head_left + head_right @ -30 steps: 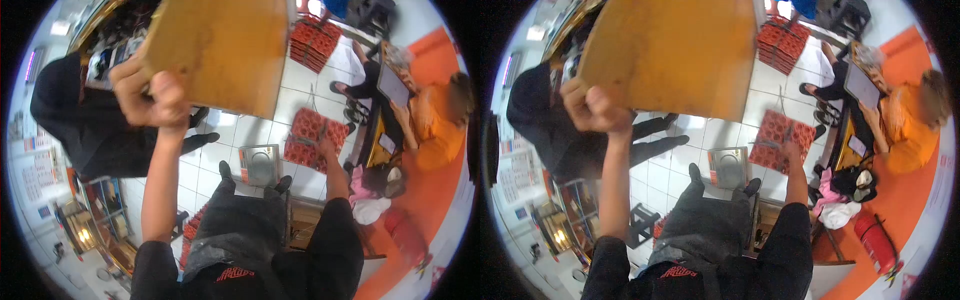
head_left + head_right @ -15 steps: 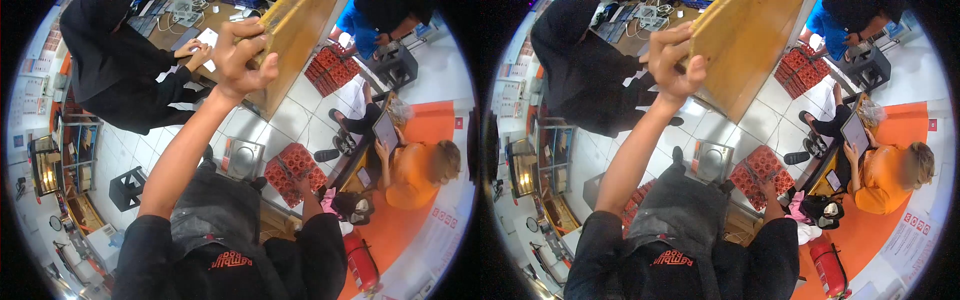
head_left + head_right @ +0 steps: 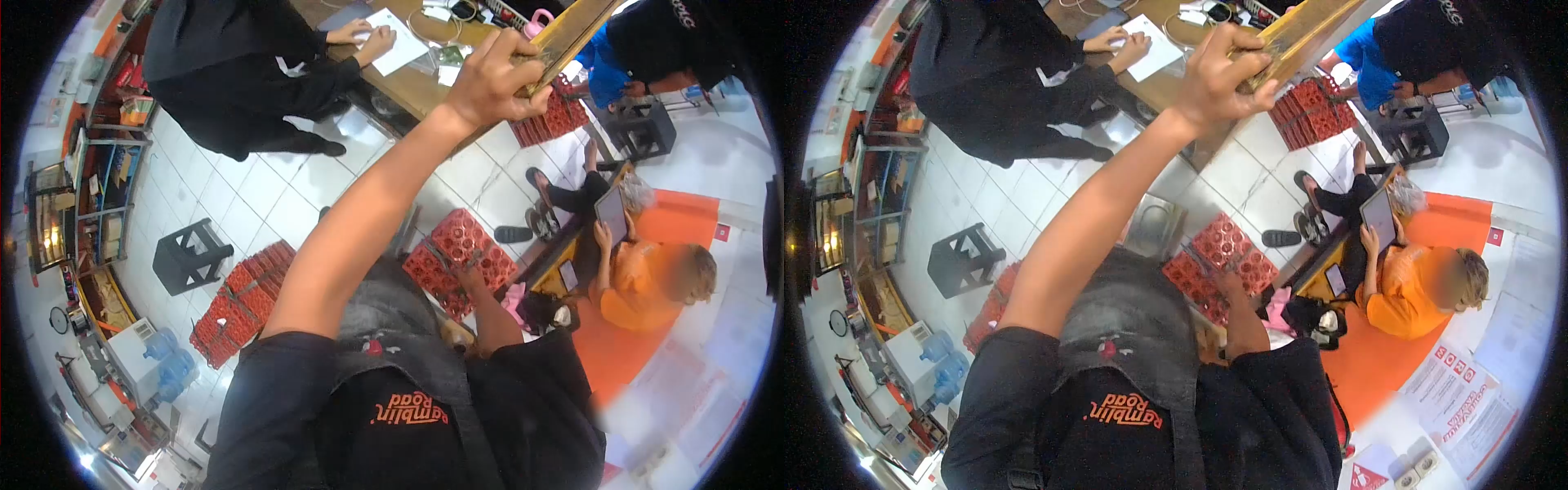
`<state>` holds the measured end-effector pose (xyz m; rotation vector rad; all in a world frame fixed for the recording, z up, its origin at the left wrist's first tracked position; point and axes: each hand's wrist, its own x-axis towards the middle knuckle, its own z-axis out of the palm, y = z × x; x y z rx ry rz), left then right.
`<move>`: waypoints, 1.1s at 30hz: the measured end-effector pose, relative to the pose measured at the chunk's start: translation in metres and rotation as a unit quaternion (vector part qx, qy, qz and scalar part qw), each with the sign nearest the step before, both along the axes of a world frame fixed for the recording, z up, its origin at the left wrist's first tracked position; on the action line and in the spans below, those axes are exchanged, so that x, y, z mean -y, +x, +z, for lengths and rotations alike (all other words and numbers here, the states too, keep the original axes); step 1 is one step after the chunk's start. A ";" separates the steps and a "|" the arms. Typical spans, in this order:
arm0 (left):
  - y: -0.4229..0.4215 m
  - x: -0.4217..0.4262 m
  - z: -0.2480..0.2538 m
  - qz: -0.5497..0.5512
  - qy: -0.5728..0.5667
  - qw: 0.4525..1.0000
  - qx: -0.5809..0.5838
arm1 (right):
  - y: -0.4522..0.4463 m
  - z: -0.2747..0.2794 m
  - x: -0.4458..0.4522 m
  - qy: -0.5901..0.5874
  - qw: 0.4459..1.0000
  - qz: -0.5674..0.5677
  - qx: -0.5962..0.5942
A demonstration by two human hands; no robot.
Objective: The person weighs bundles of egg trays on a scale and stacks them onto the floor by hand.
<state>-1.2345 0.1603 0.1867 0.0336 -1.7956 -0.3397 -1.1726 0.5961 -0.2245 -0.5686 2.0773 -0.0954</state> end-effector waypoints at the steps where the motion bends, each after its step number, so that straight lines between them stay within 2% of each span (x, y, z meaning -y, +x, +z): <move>1: 0.004 -0.003 -0.002 0.000 0.012 1.000 0.000 | 0.006 0.013 0.003 0.019 0.999 0.016 0.024; 3: 0.004 0.003 0.001 -0.012 -0.016 1.000 0.008 | 0.012 0.039 0.028 0.033 0.998 0.030 0.036; 6: 0.001 0.004 0.000 -0.020 -0.011 1.000 0.007 | 0.039 0.070 0.044 0.002 0.998 -0.015 0.067; 8: 0.000 0.005 -0.003 -0.024 -0.006 1.000 0.002 | 0.054 0.074 0.057 0.019 0.997 0.030 0.073; 10: 0.002 0.003 -0.003 -0.040 0.015 0.999 0.006 | 0.064 0.063 0.070 0.015 0.997 0.040 0.068; 12: -0.005 0.004 -0.006 -0.027 -0.017 0.999 -0.029 | 0.077 0.045 0.086 0.006 0.997 0.050 0.060; 13: -0.006 0.008 -0.013 -0.079 -0.015 0.997 0.014 | 0.081 0.039 0.096 -0.004 0.997 0.057 0.059; 16: -0.004 0.006 -0.007 -0.034 -0.003 0.998 -0.060 | 0.094 0.021 0.111 -0.023 0.992 0.103 0.065; 18: -0.013 0.001 -0.009 0.000 0.016 0.992 -0.121 | 0.104 0.032 0.129 -0.018 0.989 0.130 0.071; 20: -0.012 -0.001 -0.011 -0.014 0.046 0.994 -0.096 | 0.109 0.017 0.132 -0.017 0.987 0.145 0.073; 23: -0.014 -0.003 -0.011 -0.002 0.061 0.993 -0.101 | 0.126 0.026 0.154 -0.012 0.984 0.160 0.076; 24: -0.017 -0.002 -0.012 0.004 0.060 0.993 -0.102 | 0.125 0.011 0.148 -0.012 0.983 0.164 0.078; 33: -0.025 -0.004 -0.017 -0.027 0.073 0.992 -0.096 | 0.152 -0.004 0.188 -0.017 0.976 0.195 0.091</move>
